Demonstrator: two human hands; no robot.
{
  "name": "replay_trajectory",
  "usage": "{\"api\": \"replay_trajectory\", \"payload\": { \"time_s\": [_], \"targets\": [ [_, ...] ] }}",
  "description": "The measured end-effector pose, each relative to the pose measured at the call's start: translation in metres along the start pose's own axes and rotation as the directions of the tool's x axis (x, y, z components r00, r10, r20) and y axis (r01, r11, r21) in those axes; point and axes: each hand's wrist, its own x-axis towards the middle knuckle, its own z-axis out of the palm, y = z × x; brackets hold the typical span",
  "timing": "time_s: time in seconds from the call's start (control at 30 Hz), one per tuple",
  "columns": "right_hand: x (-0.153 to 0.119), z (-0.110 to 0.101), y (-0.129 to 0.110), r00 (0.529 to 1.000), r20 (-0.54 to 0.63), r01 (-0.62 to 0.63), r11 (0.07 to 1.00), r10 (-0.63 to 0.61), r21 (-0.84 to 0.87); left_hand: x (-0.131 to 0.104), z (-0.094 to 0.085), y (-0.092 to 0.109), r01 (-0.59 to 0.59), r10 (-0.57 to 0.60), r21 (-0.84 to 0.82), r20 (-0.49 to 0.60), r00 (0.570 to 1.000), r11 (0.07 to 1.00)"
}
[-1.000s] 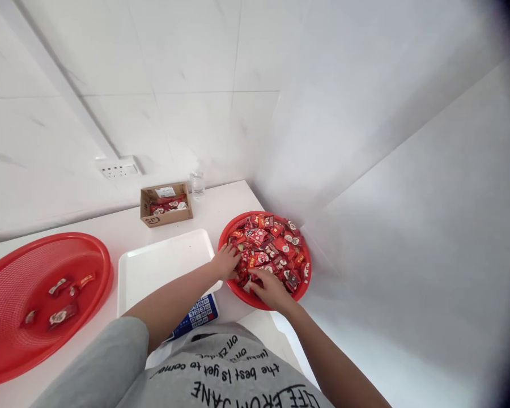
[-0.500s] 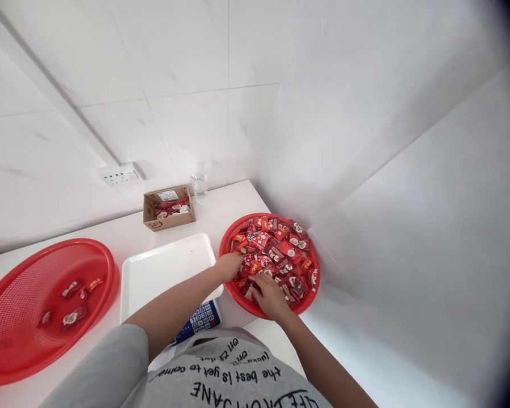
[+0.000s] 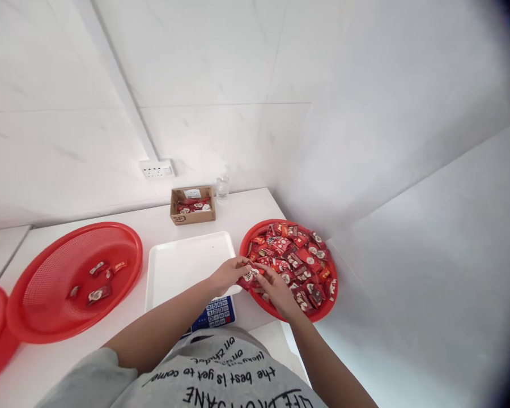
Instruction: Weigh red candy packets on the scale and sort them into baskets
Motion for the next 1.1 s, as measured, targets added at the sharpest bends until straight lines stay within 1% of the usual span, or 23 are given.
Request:
{"api": "replay_trajectory", "payload": {
  "time_s": [0.03, 0.1, 0.13, 0.2, 0.27, 0.33, 0.43, 0.5, 0.57, 0.63, 0.7, 0.73, 0.77, 0.8, 0.83, 0.87, 0.9, 0.93, 0.97, 1.0, 1.03, 1.07, 1.1],
  "targets": [
    [0.002, 0.012, -0.002, 0.999, 0.033, -0.008, 1.0, 0.008, 0.01, -0.008, -0.007, -0.004, -0.014, 0.012, -0.042, -0.036, 0.999, 0.999],
    [0.008, 0.038, 0.0, 0.998, 0.064, -0.018, 1.0, 0.017, 0.02, -0.024, -0.025, -0.014, -0.023, 0.009, -0.089, -0.15, 0.989, 0.996],
    [0.012, 0.052, 0.003, 0.997, 0.071, -0.027, 0.999, 0.025, 0.025, -0.031, -0.035, -0.019, -0.012, -0.011, -0.112, -0.205, 0.979, 0.994],
    [0.02, 0.078, 0.01, 0.996, 0.078, -0.055, 0.998, 0.051, 0.043, -0.044, -0.056, -0.028, 0.028, -0.074, -0.166, -0.28, 0.957, 0.986],
    [0.028, 0.102, 0.018, 0.995, 0.067, -0.083, 0.994, 0.078, 0.07, -0.058, -0.077, -0.034, 0.052, -0.123, -0.218, -0.322, 0.939, 0.975],
    [0.033, 0.121, 0.024, 0.996, 0.041, -0.083, 0.993, 0.08, 0.078, -0.071, -0.095, -0.036, 0.055, -0.149, -0.262, -0.352, 0.924, 0.963],
    [0.038, 0.141, 0.031, 0.999, 0.015, -0.037, 0.999, 0.037, -0.008, -0.095, -0.12, -0.035, 0.002, -0.129, -0.308, -0.394, 0.91, 0.951],
    [0.038, 0.15, 0.035, 1.0, 0.005, 0.001, 0.992, 0.0, -0.126, -0.111, -0.135, -0.037, -0.034, -0.084, -0.269, -0.416, 0.906, 0.963],
    [0.037, 0.157, 0.038, 0.998, -0.011, 0.05, 0.964, -0.055, -0.263, -0.128, -0.15, -0.04, -0.047, -0.031, -0.169, -0.432, 0.901, 0.984],
    [0.033, 0.163, 0.04, 0.991, -0.039, 0.104, 0.908, -0.131, -0.407, -0.145, -0.164, -0.046, -0.055, 0.026, -0.052, -0.454, 0.891, 0.997],
    [0.029, 0.17, 0.04, 0.973, -0.046, 0.162, 0.812, -0.226, -0.56, -0.161, -0.181, -0.051, -0.056, 0.098, 0.097, -0.502, 0.859, 0.994],
    [0.027, 0.174, 0.039, 0.962, -0.023, 0.197, 0.747, -0.273, -0.635, -0.169, -0.19, -0.054, -0.049, 0.147, 0.193, -0.538, 0.83, 0.98],
    [0.025, 0.177, 0.038, 0.951, 0.019, 0.234, 0.674, -0.31, -0.7, -0.178, -0.2, -0.057, -0.03, 0.211, 0.308, -0.575, 0.79, 0.951],
    [0.023, 0.181, 0.035, 0.941, 0.072, 0.269, 0.601, -0.331, -0.753, -0.188, -0.212, -0.059, 0.007, 0.285, 0.431, -0.609, 0.741, 0.903],
    [0.021, 0.185, 0.033, 0.935, 0.123, 0.294, 0.534, -0.332, -0.793, -0.199, -0.224, -0.062, 0.06, 0.369, 0.553, -0.629, 0.685, 0.831],
    [0.02, 0.189, 0.031, 0.935, 0.165, 0.305, 0.478, -0.313, -0.823, -0.21, -0.238, -0.064, 0.143, 0.441, 0.657, -0.635, 0.635, 0.74],
    [0.02, 0.193, 0.028, 0.94, 0.191, 0.303, 0.434, -0.283, -0.849, -0.223, -0.252, -0.066, 0.25, 0.492, 0.72, -0.646, 0.584, 0.648],
    [0.02, 0.196, 0.026, 0.947, 0.204, 0.291, 0.397, -0.247, -0.87, -0.235, -0.266, -0.069, 0.377, 0.519, 0.737, -0.668, 0.533, 0.561],
    [0.02, 0.199, 0.025, 0.955, 0.207, 0.274, 0.367, -0.211, -0.889, -0.248, -0.281, -0.071, 0.518, 0.52, 0.698, -0.715, 0.467, 0.494],
    [0.02, 0.201, 0.023, 0.963, 0.203, 0.255, 0.344, -0.179, -0.904, -0.26, -0.296, -0.073, 0.642, 0.5, 0.616, -0.774, 0.388, 0.456],
    [0.02, 0.202, 0.023, 0.968, 0.196, 0.237, 0.326, -0.154, -0.915, -0.272, -0.311, -0.076, 0.729, 0.468, 0.528, -0.825, 0.318, 0.435],
    [0.02, 0.202, 0.023, 0.973, 0.188, 0.223, 0.314, -0.137, -0.923, -0.282, -0.326, -0.078, 0.791, 0.407, 0.428, -0.878, 0.251, 0.437],
    [0.02, 0.202, 0.024, 0.975, 0.181, 0.213, 0.305, -0.131, -0.928, -0.291, -0.34, -0.08, 0.828, 0.321, 0.329, -0.927, 0.193, 0.453]
  ]
}}
